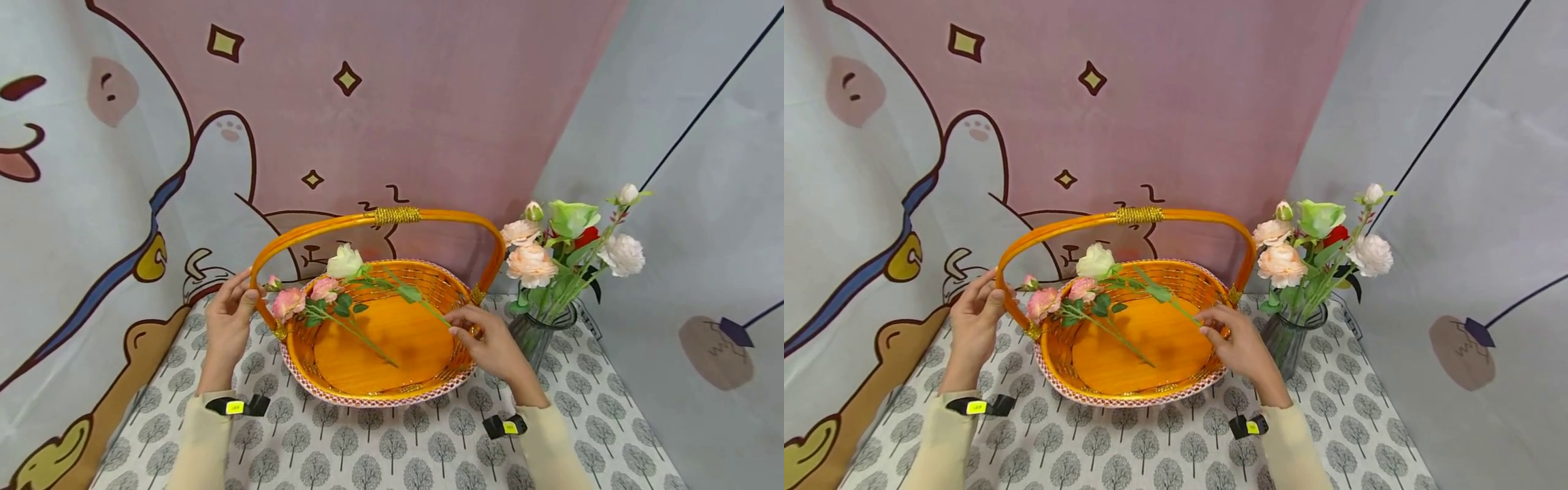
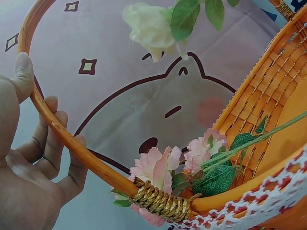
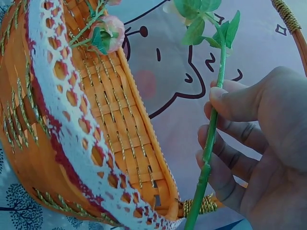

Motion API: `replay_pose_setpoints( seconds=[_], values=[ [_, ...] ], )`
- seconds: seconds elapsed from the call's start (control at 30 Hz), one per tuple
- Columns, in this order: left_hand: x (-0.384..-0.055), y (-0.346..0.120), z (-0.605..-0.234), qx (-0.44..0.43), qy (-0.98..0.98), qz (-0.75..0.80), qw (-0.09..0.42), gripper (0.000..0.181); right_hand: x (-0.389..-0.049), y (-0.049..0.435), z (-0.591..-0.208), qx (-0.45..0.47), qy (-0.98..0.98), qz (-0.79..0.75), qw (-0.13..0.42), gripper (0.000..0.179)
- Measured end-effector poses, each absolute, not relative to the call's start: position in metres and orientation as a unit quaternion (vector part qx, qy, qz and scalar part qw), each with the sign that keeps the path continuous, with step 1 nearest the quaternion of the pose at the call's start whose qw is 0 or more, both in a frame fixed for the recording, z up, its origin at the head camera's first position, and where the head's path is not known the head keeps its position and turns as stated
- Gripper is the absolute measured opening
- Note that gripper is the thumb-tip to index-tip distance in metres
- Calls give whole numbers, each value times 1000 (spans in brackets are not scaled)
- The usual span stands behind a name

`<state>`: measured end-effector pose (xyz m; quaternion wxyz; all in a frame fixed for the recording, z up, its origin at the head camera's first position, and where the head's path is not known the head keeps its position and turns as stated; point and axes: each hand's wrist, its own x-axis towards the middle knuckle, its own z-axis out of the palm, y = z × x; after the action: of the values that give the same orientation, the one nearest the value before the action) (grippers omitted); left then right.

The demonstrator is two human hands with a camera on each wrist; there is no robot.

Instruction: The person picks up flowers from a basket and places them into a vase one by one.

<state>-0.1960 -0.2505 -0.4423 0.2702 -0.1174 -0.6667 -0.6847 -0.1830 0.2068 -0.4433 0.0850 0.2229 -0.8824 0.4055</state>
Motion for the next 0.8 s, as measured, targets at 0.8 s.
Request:
replay_pose_setpoints(
  seconds=[0.8],
  values=[
    [-197, -252, -443, -126, -666, -684, 269, 39, -167, 229, -448, 240, -857, 431, 150, 30]
  ],
)
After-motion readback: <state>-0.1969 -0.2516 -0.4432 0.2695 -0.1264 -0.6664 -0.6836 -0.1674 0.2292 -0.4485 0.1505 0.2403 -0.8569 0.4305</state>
